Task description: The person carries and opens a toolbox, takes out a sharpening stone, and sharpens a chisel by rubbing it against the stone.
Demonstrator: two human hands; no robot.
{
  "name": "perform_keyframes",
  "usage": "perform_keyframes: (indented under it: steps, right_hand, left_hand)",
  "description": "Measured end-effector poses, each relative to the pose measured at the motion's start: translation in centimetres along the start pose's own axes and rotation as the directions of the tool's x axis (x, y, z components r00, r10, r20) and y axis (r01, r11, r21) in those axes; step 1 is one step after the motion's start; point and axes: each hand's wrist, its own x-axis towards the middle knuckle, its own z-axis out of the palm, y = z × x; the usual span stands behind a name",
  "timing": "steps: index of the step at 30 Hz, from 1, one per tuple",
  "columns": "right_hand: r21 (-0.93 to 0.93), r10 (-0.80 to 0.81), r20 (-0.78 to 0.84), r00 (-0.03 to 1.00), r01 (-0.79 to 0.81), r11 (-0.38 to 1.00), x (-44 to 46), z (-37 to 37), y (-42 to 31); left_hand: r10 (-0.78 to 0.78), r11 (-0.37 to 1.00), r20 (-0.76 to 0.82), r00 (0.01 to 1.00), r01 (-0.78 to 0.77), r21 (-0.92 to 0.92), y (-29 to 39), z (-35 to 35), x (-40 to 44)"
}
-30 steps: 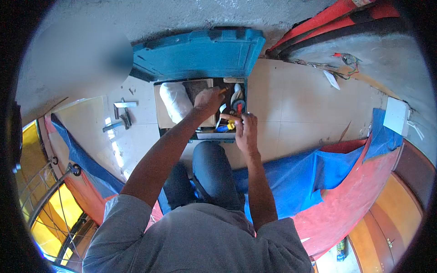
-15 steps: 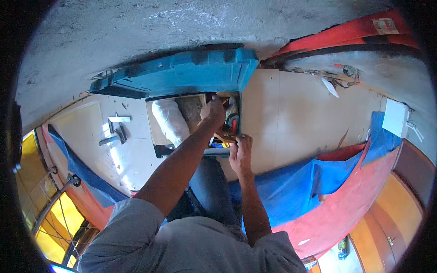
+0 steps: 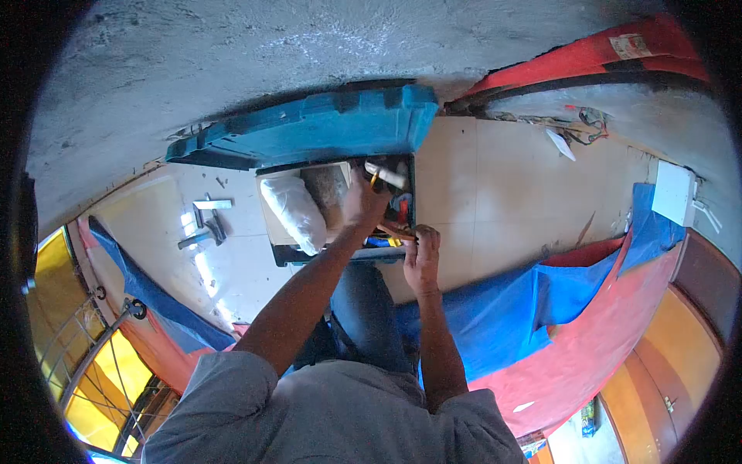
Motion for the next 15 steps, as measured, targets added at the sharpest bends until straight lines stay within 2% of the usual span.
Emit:
perform_keyframes:
  steps: [1,2,3,5,6,7,9,10,11,13,14,15]
  right_hand:
    - [0.003,0.017,-0.003,1.0,-0.017,1.0,-0.1,-0.1,0.0]
    - [0.004,0.015,-0.001,1.0,-0.015,1.0,0.0,0.0,0.1]
    - [-0.013,0.008,0.02,1.0,-0.008,1.0,0.3,0.1,0.3]
    - [-0.029,-0.004,0.038,0.999,0.005,1.0,1.7,0.2,0.8]
    - [-0.053,-0.006,0.07,0.998,0.009,0.999,2.6,0.2,1.2]
    - [-0.078,-0.007,0.106,0.994,0.015,0.997,3.5,0.2,1.5]
    - [-0.079,-0.03,0.105,0.994,0.038,0.996,5.7,0.6,2.0]
    - [-0.076,-0.018,0.19,0.982,0.033,0.997,6.7,0.9,2.2]
    - [-0.075,-0.007,0.275,0.962,0.028,0.997,7.5,1.2,2.4]
    - [-0.114,0.004,0.278,0.961,0.029,0.993,9.0,1.8,0.6]
    - [-0.094,-0.032,0.311,0.95,0.064,0.993,9.7,2.0,0.1]
    - [-0.075,-0.065,0.339,0.939,0.096,0.993,10.3,2.1,-0.1]
  left_hand:
    - [0.048,0.992,-0.087,0.995,-0.057,-0.113,-0.3,0.0,-1.0]
    - [-0.011,0.988,-0.133,0.991,-0.01,-0.154,-0.5,0.2,-1.7]
    - [-0.015,0.988,-0.136,0.991,-0.007,-0.156,-0.1,-0.5,-2.5]
    - [-0.018,0.955,-0.192,0.981,-0.04,-0.293,0.7,-2.1,-3.3]
    - [0.077,0.938,-0.327,0.942,-0.18,-0.297,-0.1,-2.3,-3.2]
    - [0.074,0.938,-0.33,0.941,-0.178,-0.297,-0.1,-3.1,-3.2]
    - [-0.018,0.885,-0.361,0.932,-0.153,-0.44,0.0,-5.1,-3.0]
    - [0.034,0.873,-0.285,0.958,-0.168,-0.458,-0.1,-6.3,-3.3]
    - [0.035,0.873,-0.29,0.956,-0.171,-0.458,0.2,-7.0,-3.6]
    - [0.057,0.941,-0.264,0.963,-0.14,-0.307,0.7,-7.8,-4.1]
    - [0.143,0.841,-0.302,0.943,-0.277,-0.465,-0.6,-7.4,-4.0]
    - [0.152,0.837,-0.304,0.941,-0.286,-0.466,-0.5,-8.2,-3.9]
